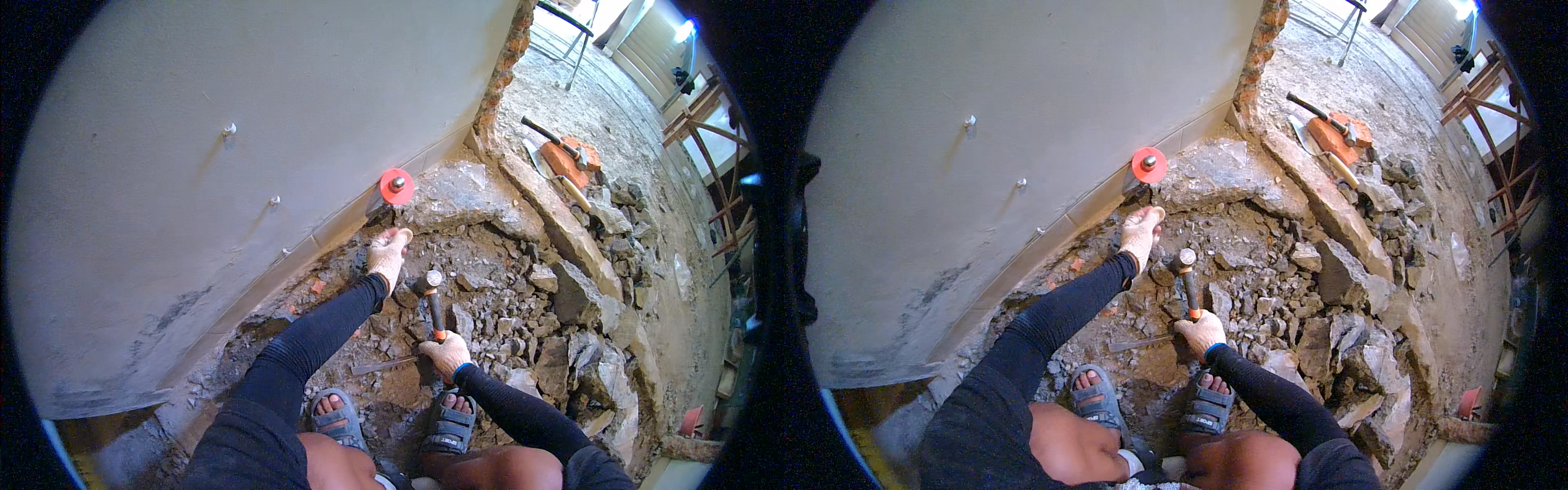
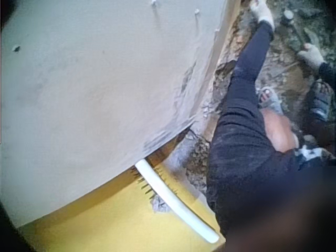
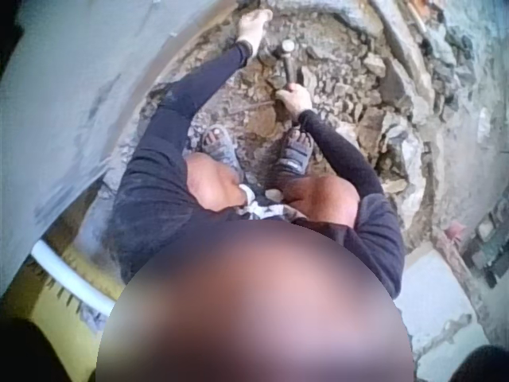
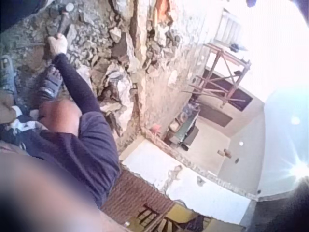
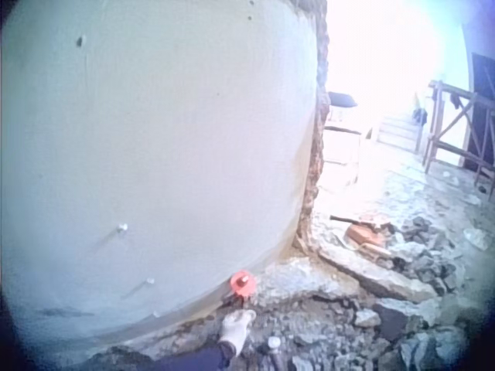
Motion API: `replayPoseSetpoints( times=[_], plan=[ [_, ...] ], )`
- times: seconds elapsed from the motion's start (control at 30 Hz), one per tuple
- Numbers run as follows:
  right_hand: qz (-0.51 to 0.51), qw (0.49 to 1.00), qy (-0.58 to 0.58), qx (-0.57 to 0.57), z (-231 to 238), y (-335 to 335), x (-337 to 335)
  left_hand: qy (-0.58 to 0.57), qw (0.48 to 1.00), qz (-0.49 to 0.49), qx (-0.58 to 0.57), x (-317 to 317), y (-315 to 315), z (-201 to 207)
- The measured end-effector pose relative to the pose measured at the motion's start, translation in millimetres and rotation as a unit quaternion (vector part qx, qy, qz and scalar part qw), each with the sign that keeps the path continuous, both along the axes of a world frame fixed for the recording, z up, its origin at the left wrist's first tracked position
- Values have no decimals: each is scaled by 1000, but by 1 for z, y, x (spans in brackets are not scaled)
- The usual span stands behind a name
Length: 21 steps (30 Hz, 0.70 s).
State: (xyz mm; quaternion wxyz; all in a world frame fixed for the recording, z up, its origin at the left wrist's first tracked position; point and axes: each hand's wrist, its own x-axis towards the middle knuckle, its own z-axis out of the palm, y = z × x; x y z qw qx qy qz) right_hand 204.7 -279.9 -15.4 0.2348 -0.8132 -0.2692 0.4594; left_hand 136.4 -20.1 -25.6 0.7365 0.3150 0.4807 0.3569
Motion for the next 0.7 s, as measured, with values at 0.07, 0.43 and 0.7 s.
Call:
replayPoseSetpoints(
  times=[0.07, 0.43, 0.7],
  plan=[
    [15, 999, -15, 27, -1, 0, 1, 8, 991, 58, 118, 7, 13, 21],
    [42, 995, -85, 27, 10, 1, -1, 19, 998, 39, 50, 8, 66, 74],
    [27, 998, -51, 16, 11, 1, 0, 28, 989, 16, 141, -24, 3, 40]
  ],
)
